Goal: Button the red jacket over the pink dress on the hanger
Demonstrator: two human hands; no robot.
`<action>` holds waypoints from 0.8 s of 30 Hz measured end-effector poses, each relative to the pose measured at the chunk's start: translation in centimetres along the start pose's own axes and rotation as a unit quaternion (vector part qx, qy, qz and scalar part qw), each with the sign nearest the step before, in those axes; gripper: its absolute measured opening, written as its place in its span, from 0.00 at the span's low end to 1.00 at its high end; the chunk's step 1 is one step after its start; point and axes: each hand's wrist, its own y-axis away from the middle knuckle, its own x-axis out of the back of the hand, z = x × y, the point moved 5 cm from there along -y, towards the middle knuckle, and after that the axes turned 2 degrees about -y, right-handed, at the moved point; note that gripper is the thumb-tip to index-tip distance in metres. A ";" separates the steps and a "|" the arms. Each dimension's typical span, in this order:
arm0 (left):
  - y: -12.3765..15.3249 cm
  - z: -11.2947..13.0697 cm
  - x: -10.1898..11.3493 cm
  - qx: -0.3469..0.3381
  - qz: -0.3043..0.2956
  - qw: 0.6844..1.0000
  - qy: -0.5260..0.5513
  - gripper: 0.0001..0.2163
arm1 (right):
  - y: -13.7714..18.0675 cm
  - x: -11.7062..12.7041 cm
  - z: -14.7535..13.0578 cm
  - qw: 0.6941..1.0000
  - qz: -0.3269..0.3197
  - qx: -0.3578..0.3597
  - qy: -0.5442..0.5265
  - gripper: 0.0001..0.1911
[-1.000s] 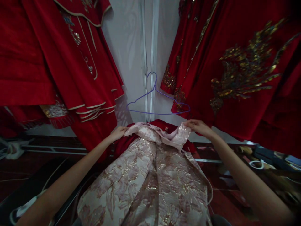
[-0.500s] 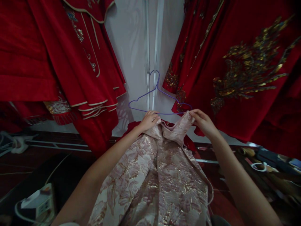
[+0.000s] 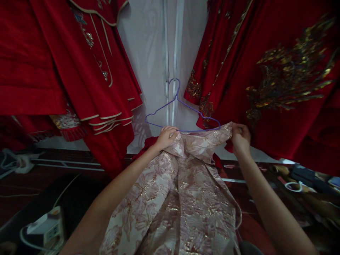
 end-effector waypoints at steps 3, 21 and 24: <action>-0.1 0.1 0.1 -0.003 -0.006 1.000 0.007 0.10 | -0.3 -0.6 -2.3 0.998 0.007 0.047 0.031 0.15; 1.0 -4.1 8.5 0.106 0.179 0.978 0.009 0.18 | 0.8 -9.5 -10.0 0.930 -0.228 0.204 0.201 0.16; 3.3 -8.5 10.9 0.162 0.218 0.961 -0.040 0.18 | 0.9 -9.5 -10.0 0.930 -0.235 0.206 0.193 0.16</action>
